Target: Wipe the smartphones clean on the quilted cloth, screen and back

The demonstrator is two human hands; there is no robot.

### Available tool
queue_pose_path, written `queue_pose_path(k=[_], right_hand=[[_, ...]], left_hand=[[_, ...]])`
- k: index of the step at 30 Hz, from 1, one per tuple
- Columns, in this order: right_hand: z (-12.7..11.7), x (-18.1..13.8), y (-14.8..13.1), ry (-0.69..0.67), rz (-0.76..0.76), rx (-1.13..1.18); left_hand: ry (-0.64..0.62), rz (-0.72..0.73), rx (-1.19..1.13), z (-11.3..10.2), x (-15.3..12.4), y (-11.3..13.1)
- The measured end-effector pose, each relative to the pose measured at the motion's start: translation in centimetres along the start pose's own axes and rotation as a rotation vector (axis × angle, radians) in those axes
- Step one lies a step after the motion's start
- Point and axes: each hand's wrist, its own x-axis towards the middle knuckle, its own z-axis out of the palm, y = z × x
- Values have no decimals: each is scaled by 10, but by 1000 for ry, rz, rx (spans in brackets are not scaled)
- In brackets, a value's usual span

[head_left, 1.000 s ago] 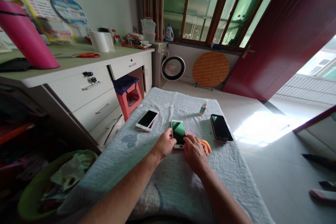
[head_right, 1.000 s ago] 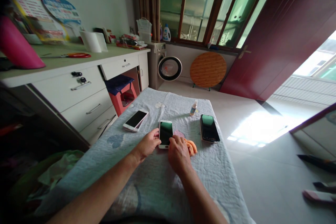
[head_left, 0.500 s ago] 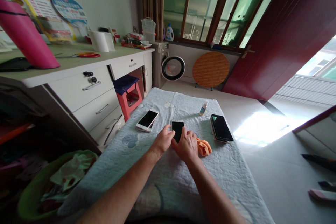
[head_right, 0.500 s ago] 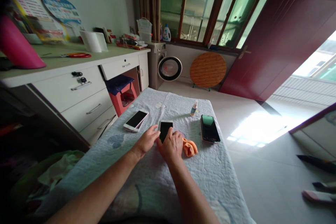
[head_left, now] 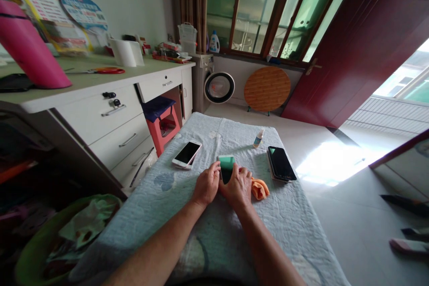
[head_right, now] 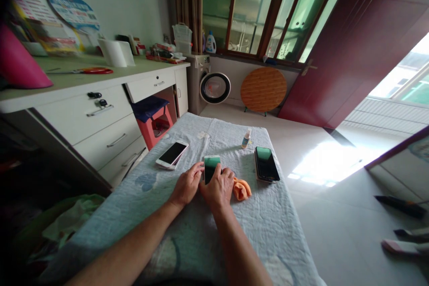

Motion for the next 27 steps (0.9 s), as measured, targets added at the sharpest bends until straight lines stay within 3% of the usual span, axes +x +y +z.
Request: queue_pose_path(k=[11, 14, 22, 27], right_hand=[[-14, 5, 6, -59, -49, -26], [-23, 8, 16, -13, -40, -11], [-61, 42, 95, 230, 82, -19], [-68, 66, 146, 205, 255, -77]], left_hand=[[127, 47, -28, -1, -2, -8], [124, 45, -36, -1, -3, -11], [119, 51, -64, 2, -5, -12], [132, 74, -68, 5, -4, -18]])
